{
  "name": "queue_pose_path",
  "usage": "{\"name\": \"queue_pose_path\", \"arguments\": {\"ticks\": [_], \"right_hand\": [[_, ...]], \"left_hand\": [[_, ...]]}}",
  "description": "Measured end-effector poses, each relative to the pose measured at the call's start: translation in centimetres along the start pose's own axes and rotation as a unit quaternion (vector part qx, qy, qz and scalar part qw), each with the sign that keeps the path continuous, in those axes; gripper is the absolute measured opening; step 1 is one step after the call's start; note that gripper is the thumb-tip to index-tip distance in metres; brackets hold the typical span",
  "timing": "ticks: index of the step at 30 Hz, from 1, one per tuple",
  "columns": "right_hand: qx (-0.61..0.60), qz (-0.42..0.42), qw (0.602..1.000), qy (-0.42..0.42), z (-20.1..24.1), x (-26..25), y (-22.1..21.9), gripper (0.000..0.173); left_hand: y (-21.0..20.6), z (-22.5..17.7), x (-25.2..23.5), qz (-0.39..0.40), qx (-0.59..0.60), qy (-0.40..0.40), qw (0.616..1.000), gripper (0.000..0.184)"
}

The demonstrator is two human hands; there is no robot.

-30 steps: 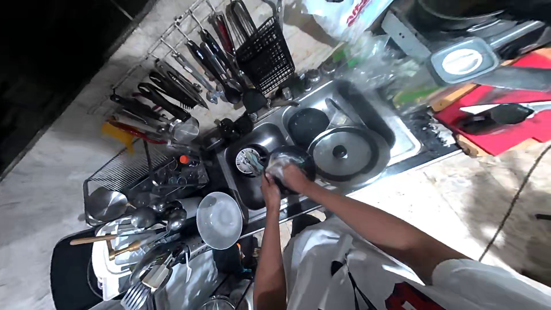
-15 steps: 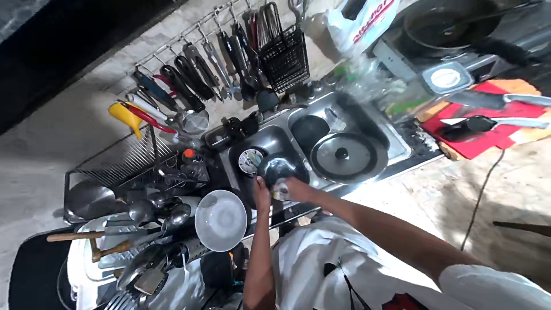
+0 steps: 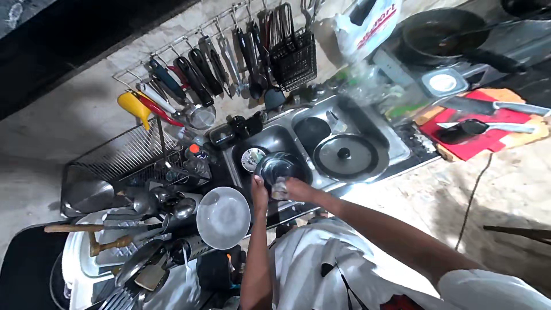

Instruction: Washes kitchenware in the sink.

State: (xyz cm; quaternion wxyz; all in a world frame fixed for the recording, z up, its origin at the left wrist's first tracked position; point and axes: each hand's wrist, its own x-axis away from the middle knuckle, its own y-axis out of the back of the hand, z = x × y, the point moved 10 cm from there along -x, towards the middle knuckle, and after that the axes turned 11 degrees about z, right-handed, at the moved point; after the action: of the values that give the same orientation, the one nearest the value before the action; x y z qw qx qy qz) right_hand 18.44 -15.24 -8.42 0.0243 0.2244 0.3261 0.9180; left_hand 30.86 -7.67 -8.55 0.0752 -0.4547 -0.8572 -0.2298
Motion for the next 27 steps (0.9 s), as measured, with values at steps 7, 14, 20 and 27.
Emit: {"name": "queue_pose_path", "arguments": {"ticks": [7,14,20,27], "right_hand": [[0.089,-0.134,0.984,-0.077,-2.6,-1.0,3.0,0.037],[0.200,-0.102,0.974,0.035,1.1,-0.3,4.2,0.027],[0.174,0.000,0.980,-0.097,-2.3,0.7,1.5,0.035],[-0.196,-0.029,0.979,-0.040,2.3,-0.3,-2.6,0.041]], "left_hand": [[-3.4,-0.2,1.9,0.077,-0.054,0.023,0.995,0.055],[-1.3,-0.9,1.4,0.108,-0.105,0.015,0.989,0.052],[2.0,-1.2,0.4,-0.002,-0.121,-0.007,0.993,0.052],[-0.3,-0.9,0.3,-0.024,-0.117,0.012,0.993,0.052]]}}
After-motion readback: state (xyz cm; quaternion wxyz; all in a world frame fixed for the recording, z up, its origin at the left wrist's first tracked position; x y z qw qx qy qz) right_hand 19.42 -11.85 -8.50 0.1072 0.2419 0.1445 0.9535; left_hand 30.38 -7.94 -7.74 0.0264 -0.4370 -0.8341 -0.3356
